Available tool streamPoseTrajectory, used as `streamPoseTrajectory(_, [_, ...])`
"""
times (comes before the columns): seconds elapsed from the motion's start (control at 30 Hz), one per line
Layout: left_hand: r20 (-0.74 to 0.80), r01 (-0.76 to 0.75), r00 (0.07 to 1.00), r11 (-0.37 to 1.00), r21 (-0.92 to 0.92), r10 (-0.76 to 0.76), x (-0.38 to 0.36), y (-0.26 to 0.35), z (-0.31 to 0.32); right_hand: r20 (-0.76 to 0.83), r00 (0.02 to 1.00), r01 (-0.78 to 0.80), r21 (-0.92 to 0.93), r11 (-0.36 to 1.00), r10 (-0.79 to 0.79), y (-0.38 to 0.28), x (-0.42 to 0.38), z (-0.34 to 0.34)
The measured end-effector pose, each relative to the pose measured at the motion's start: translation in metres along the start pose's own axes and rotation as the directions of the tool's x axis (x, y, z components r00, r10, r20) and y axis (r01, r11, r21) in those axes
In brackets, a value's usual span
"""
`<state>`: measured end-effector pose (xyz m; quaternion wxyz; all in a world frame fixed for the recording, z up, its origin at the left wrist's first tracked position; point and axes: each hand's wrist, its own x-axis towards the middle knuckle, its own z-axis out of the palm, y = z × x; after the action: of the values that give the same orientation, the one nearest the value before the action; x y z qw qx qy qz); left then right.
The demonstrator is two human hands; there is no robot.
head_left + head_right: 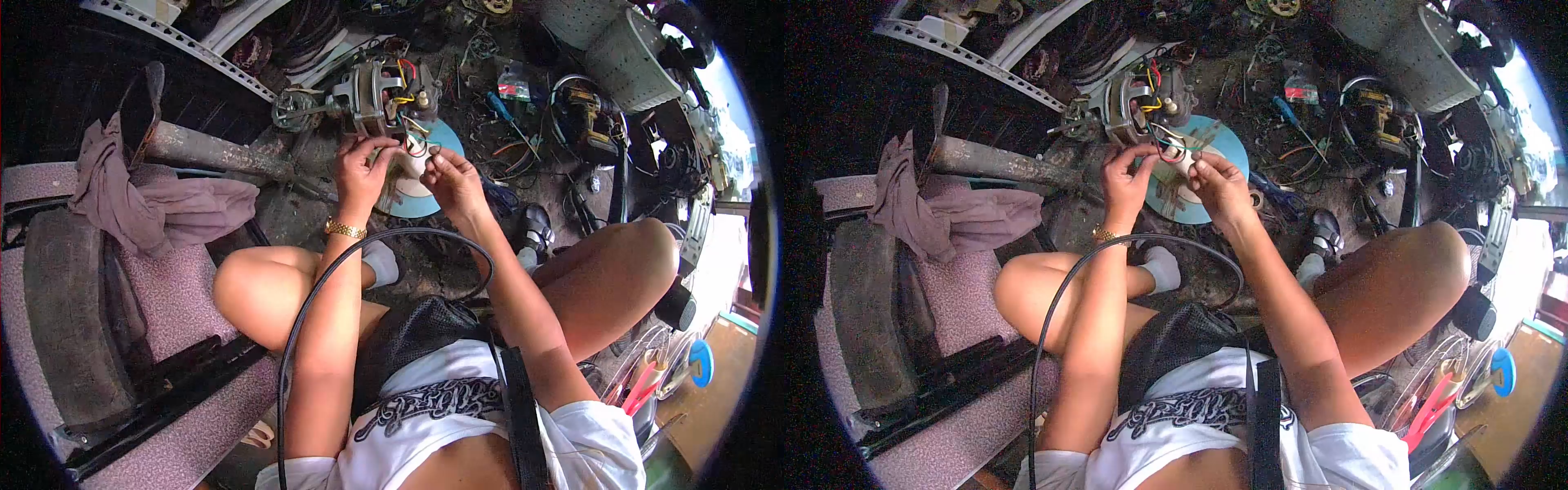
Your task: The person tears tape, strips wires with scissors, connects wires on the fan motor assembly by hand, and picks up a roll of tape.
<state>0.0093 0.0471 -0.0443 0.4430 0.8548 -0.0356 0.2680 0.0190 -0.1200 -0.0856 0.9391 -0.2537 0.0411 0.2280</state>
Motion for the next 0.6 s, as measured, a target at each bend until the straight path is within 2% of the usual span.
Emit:
streamPoseTrajectory(0.1, [-0.023, -0.029, 0.999, 0.999, -0.018, 0.029, 0.003, 0.0, 0.0, 0.015, 0.999, -0.044, -0.009, 0.999, 0.044, 0.005, -0.005, 0.001])
streamPoseTrajectory(0.17, [0.0, -0.037, 0.999, 0.999, 0.012, 0.037, 0.004, 0.003, -0.001, 0.067, 0.996, -0.062, -0.079, 0.995, 0.067, 0.013, -0.008, -0.001])
streamPoseTrajectory(0.23, [-0.018, -0.043, 0.999, 0.999, -0.016, 0.043, 0.005, 0.003, -0.001, 0.026, 0.997, -0.072, -0.117, 0.991, 0.075, 0.018, -0.01, -0.001])
streamPoseTrajectory(0.3, [-0.033, -0.053, 0.998, 0.998, -0.046, 0.052, 0.006, 0.0, 0.001, -0.022, 0.987, -0.159, -0.087, 0.983, 0.158, 0.019, -0.008, -0.001])
streamPoseTrajectory(0.33, [-0.041, -0.041, 0.998, 0.998, -0.046, 0.039, 0.004, -0.003, 0.002, -0.038, 0.984, -0.172, -0.01, 0.985, 0.171, 0.019, -0.006, 0.0])
streamPoseTrajectory(0.37, [-0.048, -0.027, 0.999, 0.999, -0.044, 0.024, 0.002, -0.006, 0.003, -0.039, 0.984, -0.172, -0.01, 0.985, 0.171, 0.02, -0.006, 0.001])
streamPoseTrajectory(0.43, [-0.085, -0.006, 0.996, 0.999, -0.051, 0.001, -0.001, -0.001, 0.004, -0.11, 0.994, -0.006, -0.038, 0.999, 0.002, 0.017, -0.006, 0.014])
streamPoseTrajectory(0.47, [-0.122, 0.015, 0.992, 0.998, -0.06, -0.023, -0.003, 0.002, 0.005, -0.108, 0.991, 0.062, -0.109, 0.992, -0.073, 0.017, -0.005, 0.017])
streamPoseTrajectory(0.5, [-0.123, 0.018, 0.992, 0.998, -0.06, -0.025, -0.007, 0.0, 0.007, -0.108, 0.992, 0.059, -0.11, 0.992, -0.071, 0.014, -0.009, 0.022])
streamPoseTrajectory(0.53, [-0.149, 0.105, 0.981, 0.985, -0.135, -0.125, -0.009, -0.002, 0.01, -0.015, 0.987, 0.147, -0.328, 0.933, -0.16, 0.01, -0.014, 0.027])
streamPoseTrajectory(0.57, [-0.168, 0.188, 0.96, 0.959, -0.212, -0.226, -0.011, -0.004, 0.013, 0.097, 0.969, 0.242, -0.521, 0.819, -0.225, 0.007, -0.019, 0.032])
streamPoseTrajectory(0.6, [-0.17, 0.19, 0.959, 0.958, -0.215, -0.228, -0.011, -0.003, 0.016, 0.131, 0.969, 0.244, -0.617, 0.748, -0.208, 0.008, -0.024, 0.035])
